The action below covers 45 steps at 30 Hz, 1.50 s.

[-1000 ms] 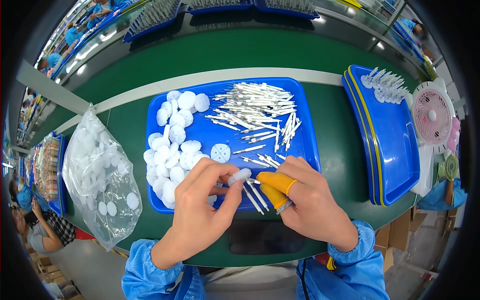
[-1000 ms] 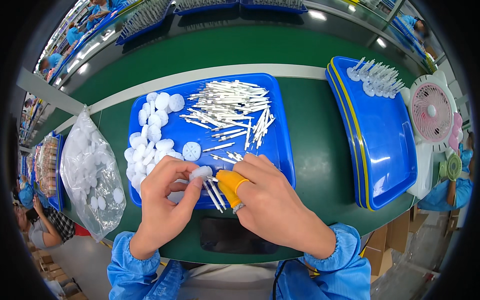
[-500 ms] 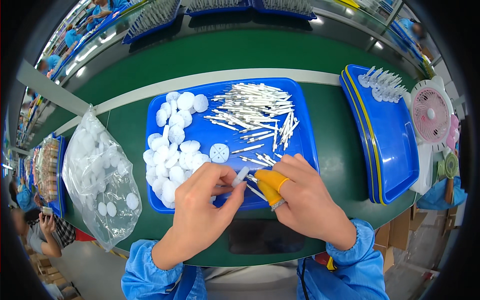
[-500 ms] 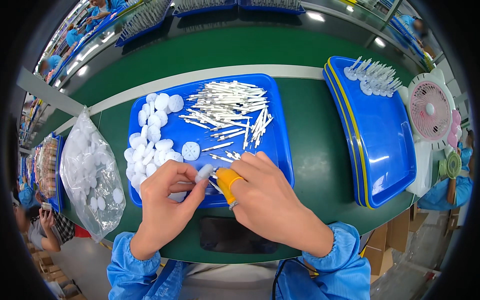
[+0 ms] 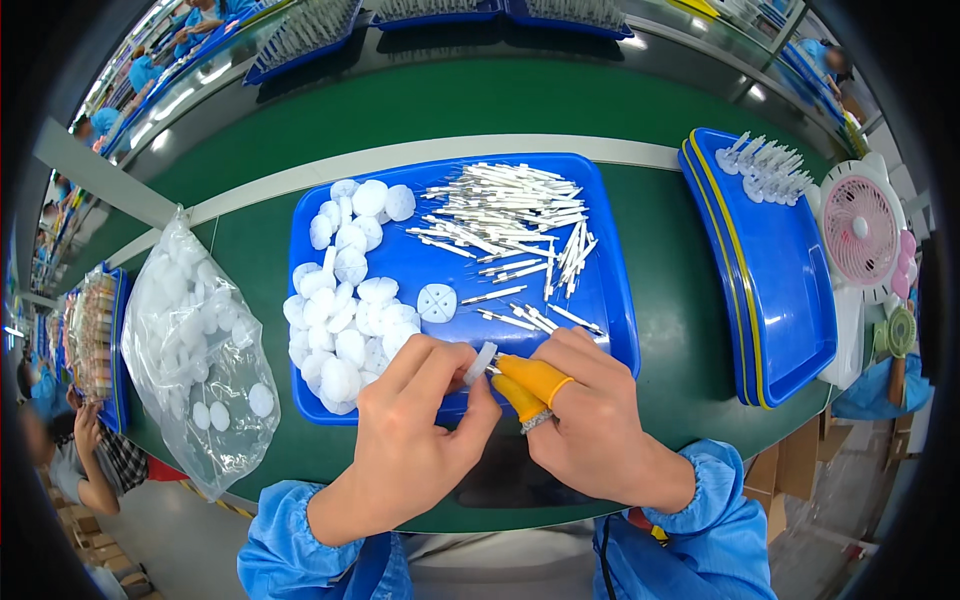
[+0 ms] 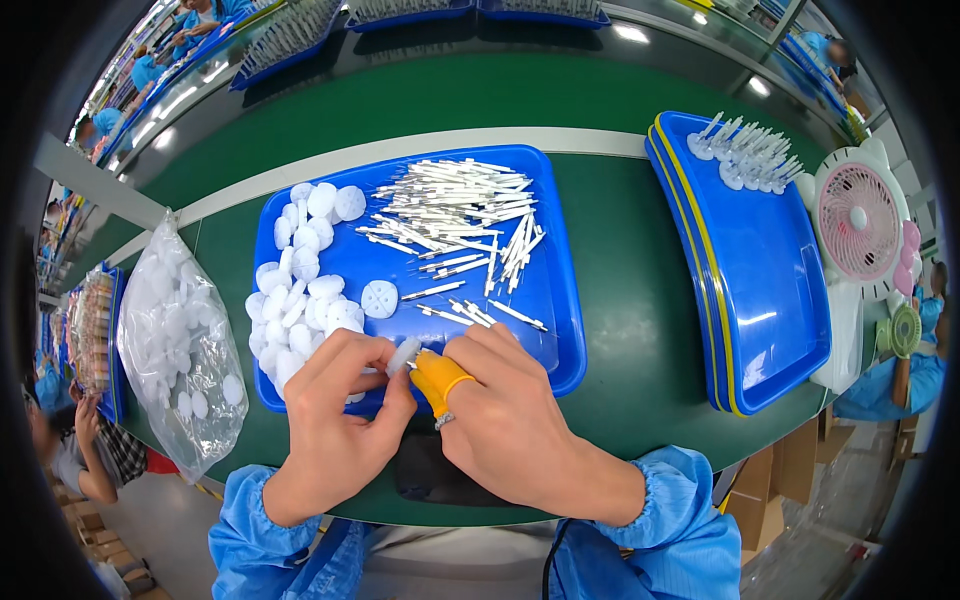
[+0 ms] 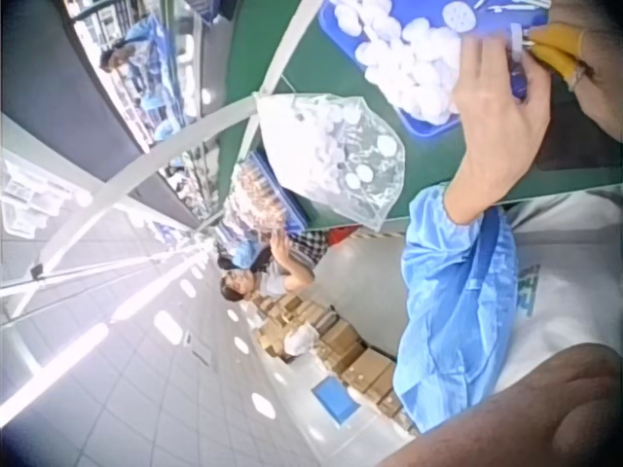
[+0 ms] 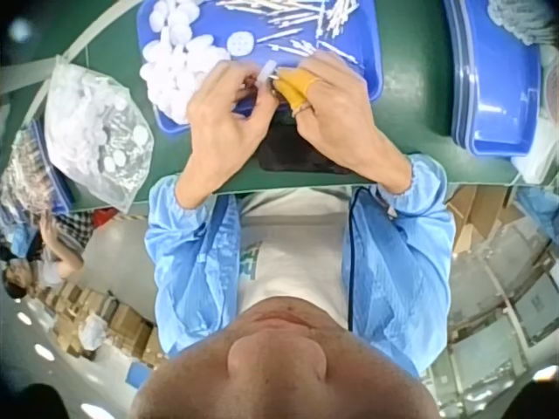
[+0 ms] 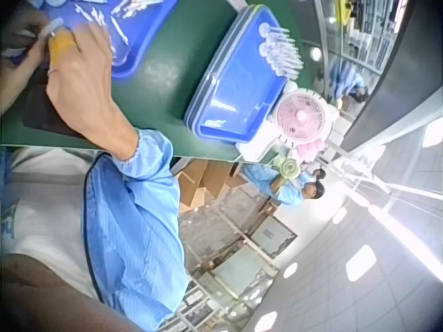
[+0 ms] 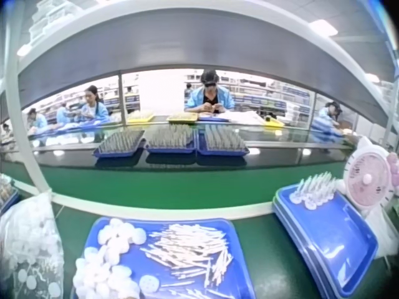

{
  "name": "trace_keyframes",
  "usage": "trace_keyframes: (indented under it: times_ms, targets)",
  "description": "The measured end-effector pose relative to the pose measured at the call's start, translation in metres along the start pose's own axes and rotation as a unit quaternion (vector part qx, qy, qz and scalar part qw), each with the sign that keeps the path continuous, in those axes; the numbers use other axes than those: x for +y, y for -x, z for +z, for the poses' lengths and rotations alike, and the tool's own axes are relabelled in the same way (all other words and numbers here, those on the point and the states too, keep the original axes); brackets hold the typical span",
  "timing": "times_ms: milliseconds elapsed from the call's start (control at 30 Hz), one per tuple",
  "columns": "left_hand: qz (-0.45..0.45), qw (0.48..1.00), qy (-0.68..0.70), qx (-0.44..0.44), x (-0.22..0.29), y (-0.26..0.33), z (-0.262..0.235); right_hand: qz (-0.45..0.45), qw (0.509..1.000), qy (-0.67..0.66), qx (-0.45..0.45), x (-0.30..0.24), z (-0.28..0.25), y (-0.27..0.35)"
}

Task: The person inserts white plastic rods into white circular plastic bases using a yellow tool. The person works at a green table in a factory setting, picking up components from a blue tray and placing the assembled units into a separate blue tray.

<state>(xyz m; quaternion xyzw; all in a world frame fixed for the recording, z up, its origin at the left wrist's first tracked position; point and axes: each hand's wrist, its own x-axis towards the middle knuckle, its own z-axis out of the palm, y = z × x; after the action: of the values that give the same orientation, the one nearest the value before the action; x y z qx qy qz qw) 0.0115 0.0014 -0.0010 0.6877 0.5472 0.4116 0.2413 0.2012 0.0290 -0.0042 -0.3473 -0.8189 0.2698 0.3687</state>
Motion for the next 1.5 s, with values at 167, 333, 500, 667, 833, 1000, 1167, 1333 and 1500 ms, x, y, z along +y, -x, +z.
trace_keyframes:
  times_ms: [167,333,500,667,833,1000,1167,1333,1500]
  targets:
    - [-0.020,1.000,-0.008,-0.023,0.000,0.002,0.000,0.038,0.999,-0.011,0.018,0.001,0.012,-0.001]
    - [-0.038,0.997,-0.034,0.058,-0.001,-0.009,-0.012,0.040,0.997,0.053,-0.045,0.014,-0.007,-0.034]
    - [-0.098,0.994,0.012,0.044,-0.003,-0.017,-0.024,-0.032,0.976,0.214,-0.034,0.046,0.009,-0.055]
    - [-0.157,0.984,0.079,0.032,-0.002,-0.018,-0.029,-0.044,0.979,0.198,-0.028,0.040,-0.003,-0.052]
    - [-0.156,0.985,0.078,0.020,-0.006,-0.017,-0.029,-0.040,0.981,0.186,-0.039,0.038,-0.007,-0.048]
    - [-0.168,0.981,0.094,0.002,-0.006,-0.020,-0.028,-0.022,0.973,0.216,-0.082,0.052,0.006,-0.062]
    - [-0.196,0.969,0.144,0.033,-0.001,-0.020,-0.029,-0.038,0.987,0.154,-0.022,0.043,-0.011,-0.053]
    - [-0.146,0.980,0.137,0.002,-0.002,-0.016,-0.021,0.006,0.998,-0.015,-0.062,-0.003,-0.026,-0.032]
    - [-0.089,0.992,0.090,-0.007,-0.003,-0.015,-0.018,-0.015,0.996,0.007,-0.084,0.004,-0.022,-0.021]
